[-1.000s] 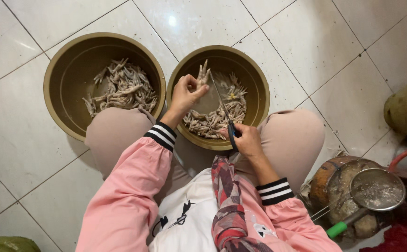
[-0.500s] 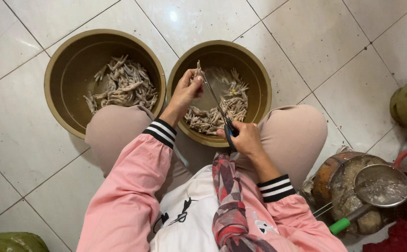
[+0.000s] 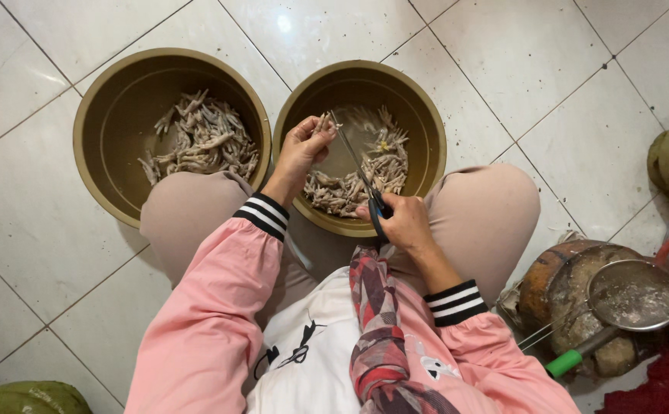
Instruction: The person sits on the floor and uses scissors to trim the tips of chicken feet, moving them from a source bowl to a destination bowl.
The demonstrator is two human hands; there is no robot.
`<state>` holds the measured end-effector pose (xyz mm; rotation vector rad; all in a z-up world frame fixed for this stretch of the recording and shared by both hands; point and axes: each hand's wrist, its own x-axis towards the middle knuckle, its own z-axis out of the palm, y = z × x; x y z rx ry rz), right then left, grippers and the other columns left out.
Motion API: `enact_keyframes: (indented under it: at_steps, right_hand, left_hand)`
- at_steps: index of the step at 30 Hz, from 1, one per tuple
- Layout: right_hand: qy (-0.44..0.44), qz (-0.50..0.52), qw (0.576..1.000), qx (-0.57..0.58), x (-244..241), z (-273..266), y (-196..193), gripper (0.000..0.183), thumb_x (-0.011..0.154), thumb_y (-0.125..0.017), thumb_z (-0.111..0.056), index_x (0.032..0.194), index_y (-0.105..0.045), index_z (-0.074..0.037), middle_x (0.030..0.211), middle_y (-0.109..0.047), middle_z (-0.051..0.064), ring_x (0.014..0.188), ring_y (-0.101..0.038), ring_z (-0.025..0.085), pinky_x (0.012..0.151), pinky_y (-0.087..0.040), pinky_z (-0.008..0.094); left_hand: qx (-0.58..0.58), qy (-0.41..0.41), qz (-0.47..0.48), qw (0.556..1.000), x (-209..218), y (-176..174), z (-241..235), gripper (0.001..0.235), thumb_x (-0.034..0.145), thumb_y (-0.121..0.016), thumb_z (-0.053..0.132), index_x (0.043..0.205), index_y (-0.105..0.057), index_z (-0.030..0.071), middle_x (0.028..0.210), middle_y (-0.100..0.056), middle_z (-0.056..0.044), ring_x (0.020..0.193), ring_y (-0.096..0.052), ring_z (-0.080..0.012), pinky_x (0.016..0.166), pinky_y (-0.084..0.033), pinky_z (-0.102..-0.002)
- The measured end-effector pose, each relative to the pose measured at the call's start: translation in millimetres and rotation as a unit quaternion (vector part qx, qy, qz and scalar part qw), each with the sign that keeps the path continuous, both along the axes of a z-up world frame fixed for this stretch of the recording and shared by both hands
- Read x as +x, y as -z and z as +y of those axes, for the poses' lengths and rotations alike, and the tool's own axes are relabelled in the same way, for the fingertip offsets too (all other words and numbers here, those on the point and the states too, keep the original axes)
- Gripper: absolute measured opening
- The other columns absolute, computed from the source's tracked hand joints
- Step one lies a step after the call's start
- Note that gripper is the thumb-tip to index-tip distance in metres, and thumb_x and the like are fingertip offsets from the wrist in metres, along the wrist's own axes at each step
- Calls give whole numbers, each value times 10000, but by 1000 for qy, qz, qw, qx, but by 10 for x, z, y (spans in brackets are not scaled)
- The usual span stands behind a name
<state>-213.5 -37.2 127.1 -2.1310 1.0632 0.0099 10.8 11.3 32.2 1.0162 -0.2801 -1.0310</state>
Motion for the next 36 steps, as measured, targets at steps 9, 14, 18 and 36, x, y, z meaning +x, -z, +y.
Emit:
enact_keyframes:
  at_steps: [9,14,18,36]
  right_hand:
    - [-3,5,1000,-27,-31,-20,60,556,751,-739,-696,619,-604,-174,476,-604,9,544,-665,222,604,-454,253]
    - [53,-6,998,39,-13,9,-16,505,781,-774,-625,612,-648,-165,475,-600,5,535,-615,155,565,-440,233]
    - [48,42,997,41,-65,-18,174,511,735,-751,-694,669,-680,-192,535,-638,26,618,-677,247,619,-477,296]
    - [40,14,994,99,-84,16,74,516,721,-792,-669,607,-666,-182,491,-604,4,566,-604,175,576,-437,253]
  left_hand:
    - [18,11,-6,1000,-52,120,-19,142,885,-819,95,959,-727,16,631,-505,15,468,-460,-13,411,-343,-149]
    - [57,25,-62,996,-59,149,16,188,903,-784,87,1072,-730,24,709,-574,-30,551,-517,-41,449,-392,-159]
    - [98,14,-171,980,-92,54,49,262,1037,-643,241,1254,-708,110,791,-638,-27,699,-610,-76,538,-479,-176]
    - [223,-14,-343,912,-54,11,81,307,914,-661,81,1162,-490,140,1092,-730,-244,1037,-706,-478,885,-551,-565]
